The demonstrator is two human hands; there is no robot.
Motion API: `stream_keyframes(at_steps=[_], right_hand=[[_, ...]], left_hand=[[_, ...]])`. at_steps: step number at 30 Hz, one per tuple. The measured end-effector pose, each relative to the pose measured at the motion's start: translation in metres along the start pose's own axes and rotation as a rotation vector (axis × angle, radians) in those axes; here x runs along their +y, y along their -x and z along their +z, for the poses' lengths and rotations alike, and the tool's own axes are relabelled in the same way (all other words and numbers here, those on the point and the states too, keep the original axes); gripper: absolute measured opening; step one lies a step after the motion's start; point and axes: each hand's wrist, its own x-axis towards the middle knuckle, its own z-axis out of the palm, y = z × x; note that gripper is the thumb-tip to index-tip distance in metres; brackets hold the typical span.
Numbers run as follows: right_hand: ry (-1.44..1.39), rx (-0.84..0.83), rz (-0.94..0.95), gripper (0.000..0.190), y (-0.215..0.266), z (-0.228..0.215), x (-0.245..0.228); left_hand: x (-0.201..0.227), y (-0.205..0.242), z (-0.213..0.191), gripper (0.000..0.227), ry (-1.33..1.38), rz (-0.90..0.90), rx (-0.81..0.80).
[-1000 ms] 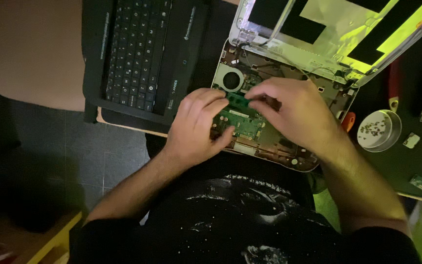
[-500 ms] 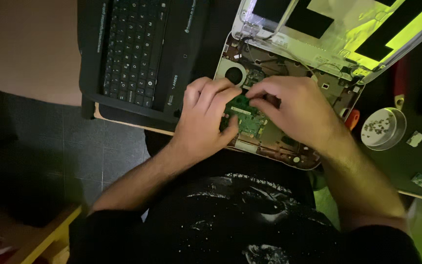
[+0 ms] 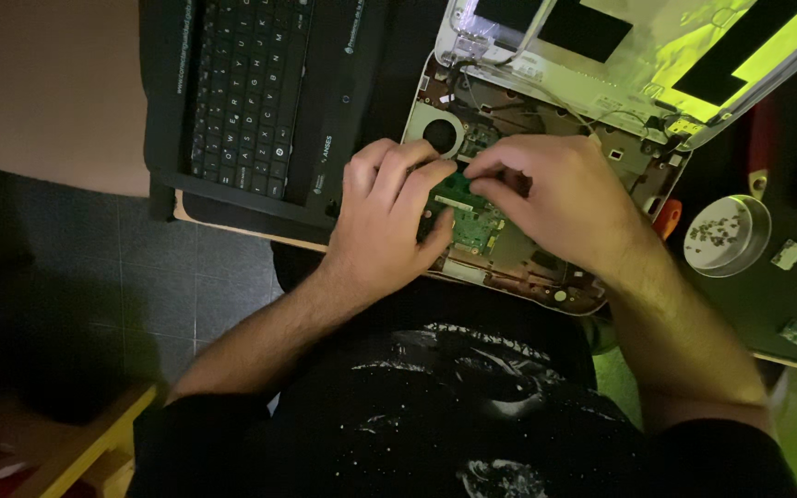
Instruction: The person assembles a laptop by placing the motherboard into the chassis and securing it with screws using a screwdriver. They then install a cooling fan and connect a ribbon cable to the motherboard.
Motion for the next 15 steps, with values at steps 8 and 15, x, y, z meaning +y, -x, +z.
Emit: stream_keyframes(at_steps=[8, 15], right_hand=[[-0.019, -0.028, -0.002, 0.014, -0.0004, 0.0004, 0.0026], [-0.010, -0.024, 0.001, 0.011, 0.0000, 0.0021, 0.0030]], left_hand=[[-0.0010, 0.0005, 0.0007, 0.055, 0.000, 0.014, 0.012], [-0.0043, 0.0028, 0.0067, 0.057, -0.008, 0.008, 0.030]])
